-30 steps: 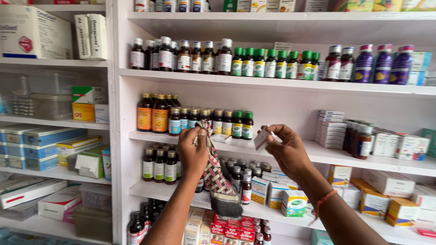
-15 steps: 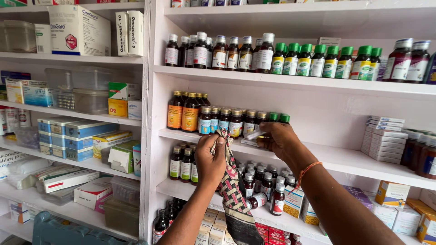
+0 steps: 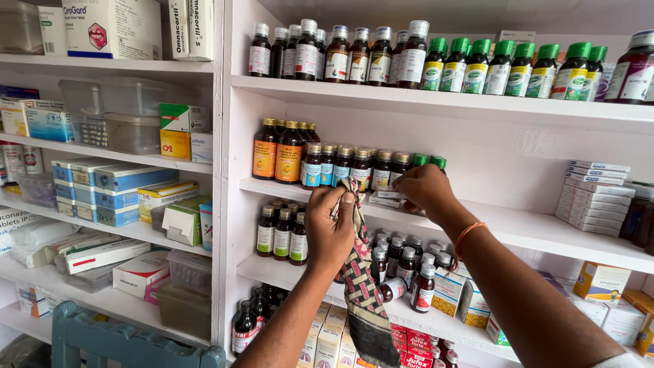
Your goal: The person organizes and wipes down various medicine bottles and boxes on pharmacy shelves using a checkered cloth.
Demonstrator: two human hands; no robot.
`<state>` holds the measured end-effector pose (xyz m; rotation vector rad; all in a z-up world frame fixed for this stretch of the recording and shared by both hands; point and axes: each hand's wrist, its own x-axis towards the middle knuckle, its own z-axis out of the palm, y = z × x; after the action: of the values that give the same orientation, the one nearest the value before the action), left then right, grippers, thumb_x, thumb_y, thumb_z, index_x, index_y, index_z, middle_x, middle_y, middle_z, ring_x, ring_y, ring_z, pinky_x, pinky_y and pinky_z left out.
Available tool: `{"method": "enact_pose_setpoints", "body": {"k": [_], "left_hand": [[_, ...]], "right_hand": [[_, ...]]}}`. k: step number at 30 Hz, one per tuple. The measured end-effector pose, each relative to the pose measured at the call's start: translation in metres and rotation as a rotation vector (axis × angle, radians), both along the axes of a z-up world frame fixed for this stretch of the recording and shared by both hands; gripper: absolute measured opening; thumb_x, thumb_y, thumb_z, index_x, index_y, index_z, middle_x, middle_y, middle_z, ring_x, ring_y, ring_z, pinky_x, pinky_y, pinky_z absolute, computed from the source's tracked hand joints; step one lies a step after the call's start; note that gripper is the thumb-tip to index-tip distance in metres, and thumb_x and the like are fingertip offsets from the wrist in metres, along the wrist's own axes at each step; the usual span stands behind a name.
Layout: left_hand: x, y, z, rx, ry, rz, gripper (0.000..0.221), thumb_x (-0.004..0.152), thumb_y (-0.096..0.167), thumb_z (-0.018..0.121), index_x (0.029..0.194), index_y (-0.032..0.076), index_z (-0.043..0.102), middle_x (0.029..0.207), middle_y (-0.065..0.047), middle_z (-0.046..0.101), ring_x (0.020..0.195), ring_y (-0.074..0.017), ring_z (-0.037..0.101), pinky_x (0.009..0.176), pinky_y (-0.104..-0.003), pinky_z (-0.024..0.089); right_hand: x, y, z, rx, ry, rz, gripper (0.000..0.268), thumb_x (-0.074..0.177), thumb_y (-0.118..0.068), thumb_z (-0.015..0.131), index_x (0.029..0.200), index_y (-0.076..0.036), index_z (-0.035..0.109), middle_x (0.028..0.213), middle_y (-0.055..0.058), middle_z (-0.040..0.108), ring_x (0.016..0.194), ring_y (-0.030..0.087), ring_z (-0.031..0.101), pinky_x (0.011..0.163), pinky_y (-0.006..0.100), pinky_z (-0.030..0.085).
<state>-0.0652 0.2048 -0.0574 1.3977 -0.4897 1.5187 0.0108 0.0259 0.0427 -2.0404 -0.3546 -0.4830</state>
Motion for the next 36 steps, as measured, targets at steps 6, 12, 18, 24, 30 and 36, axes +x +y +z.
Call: {"method": "enact_pose_setpoints", "body": {"k": [6, 12, 18, 24, 30, 36], "left_hand": [[0.000, -0.005, -0.001, 0.005, -0.015, -0.021, 0.017, 0.099, 0.016, 0.067, 0.103, 0.001, 0.072, 0.097, -0.008, 0.064, 0.088, -0.0219, 0.066, 0.080, -0.035, 0.053], [0.000, -0.009, -0.004, 0.053, -0.018, 0.047, 0.017, 0.099, 0.016, 0.067, 0.103, 0.000, 0.073, 0.094, -0.009, 0.064, 0.087, -0.0235, 0.065, 0.079, -0.037, 0.052], [0.003, 0.000, -0.005, -0.034, 0.112, -0.072, 0.018, 0.099, 0.017, 0.065, 0.103, 0.002, 0.073, 0.097, -0.006, 0.064, 0.086, -0.0182, 0.067, 0.076, -0.031, 0.056], [0.004, -0.006, -0.006, -0.028, 0.055, -0.031, 0.019, 0.099, 0.016, 0.065, 0.105, -0.001, 0.072, 0.098, -0.008, 0.065, 0.089, -0.0192, 0.067, 0.080, -0.032, 0.054], [-0.005, -0.013, -0.003, -0.005, 0.027, -0.022, 0.018, 0.099, 0.017, 0.066, 0.104, 0.000, 0.072, 0.096, -0.008, 0.065, 0.088, -0.0220, 0.067, 0.079, -0.034, 0.054], [-0.029, -0.071, 0.004, 0.158, -0.088, -0.091, 0.016, 0.099, 0.014, 0.067, 0.106, 0.000, 0.071, 0.099, -0.011, 0.063, 0.088, -0.0269, 0.066, 0.080, -0.036, 0.053]], "right_hand": [[-0.017, 0.013, 0.005, -0.521, -0.244, -0.196, 0.051, 0.088, -0.059, 0.073, 0.095, -0.009, 0.082, 0.089, 0.012, 0.078, 0.079, 0.024, 0.073, 0.077, 0.039, 0.057], [-0.030, 0.021, -0.001, -0.605, -0.347, -0.281, 0.045, 0.081, -0.051, 0.080, 0.086, -0.007, 0.081, 0.086, 0.013, 0.081, 0.083, 0.027, 0.077, 0.082, 0.038, 0.061], [-0.015, -0.010, 0.011, -0.480, -0.286, 0.160, 0.019, 0.077, -0.011, 0.080, 0.096, -0.012, 0.083, 0.102, 0.006, 0.081, 0.096, 0.020, 0.077, 0.085, 0.035, 0.062], [-0.011, -0.011, -0.002, -0.534, -0.412, 0.096, 0.022, 0.083, -0.012, 0.078, 0.104, -0.014, 0.083, 0.107, 0.008, 0.080, 0.097, 0.023, 0.077, 0.088, 0.036, 0.061], [-0.028, -0.006, -0.008, -0.494, -0.506, 0.061, 0.024, 0.083, -0.023, 0.081, 0.105, -0.014, 0.082, 0.100, 0.013, 0.078, 0.091, 0.027, 0.077, 0.082, 0.039, 0.060], [-0.055, -0.052, -0.014, -0.313, -0.999, -0.131, 0.014, 0.082, -0.007, 0.071, 0.094, -0.006, 0.080, 0.092, 0.014, 0.079, 0.081, 0.035, 0.071, 0.080, 0.044, 0.056]]}}
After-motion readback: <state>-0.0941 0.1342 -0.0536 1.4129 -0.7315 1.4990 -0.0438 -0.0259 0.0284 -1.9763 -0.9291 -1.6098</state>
